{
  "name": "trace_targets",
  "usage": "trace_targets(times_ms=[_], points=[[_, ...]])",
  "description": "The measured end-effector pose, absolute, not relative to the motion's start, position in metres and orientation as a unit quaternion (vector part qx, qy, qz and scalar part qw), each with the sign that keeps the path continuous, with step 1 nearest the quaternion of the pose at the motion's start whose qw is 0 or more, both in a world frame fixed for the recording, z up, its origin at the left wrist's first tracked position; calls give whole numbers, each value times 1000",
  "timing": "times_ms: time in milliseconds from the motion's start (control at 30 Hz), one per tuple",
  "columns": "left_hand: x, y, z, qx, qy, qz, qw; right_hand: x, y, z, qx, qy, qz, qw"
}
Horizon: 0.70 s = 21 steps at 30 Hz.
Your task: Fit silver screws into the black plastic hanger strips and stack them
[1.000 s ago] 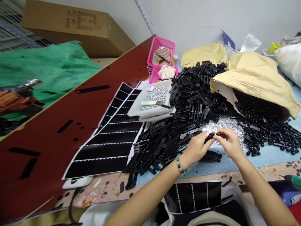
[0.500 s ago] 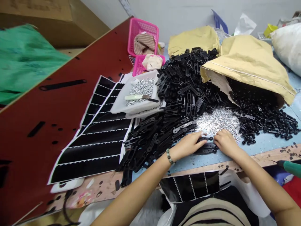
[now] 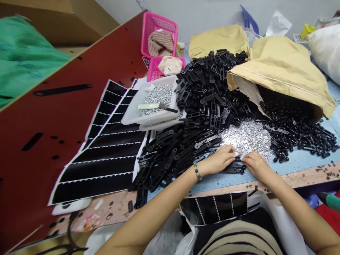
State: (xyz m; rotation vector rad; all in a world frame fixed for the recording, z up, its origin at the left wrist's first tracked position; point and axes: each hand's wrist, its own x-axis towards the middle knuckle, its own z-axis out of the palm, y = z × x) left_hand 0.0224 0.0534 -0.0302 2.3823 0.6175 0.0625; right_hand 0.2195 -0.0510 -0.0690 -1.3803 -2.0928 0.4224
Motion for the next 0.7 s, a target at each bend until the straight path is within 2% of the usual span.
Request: trace_targets(times_ms=[400, 600, 700], points=[[21, 61, -25, 910, 256, 16, 326, 215, -49, -66, -538, -790, 138, 261], [22, 57, -22, 906, 269, 10, 325, 224, -47, -56, -533, -802, 176, 204], [22, 53, -22, 906, 288, 12, 309, 219, -25, -44, -538, -792, 186, 222]])
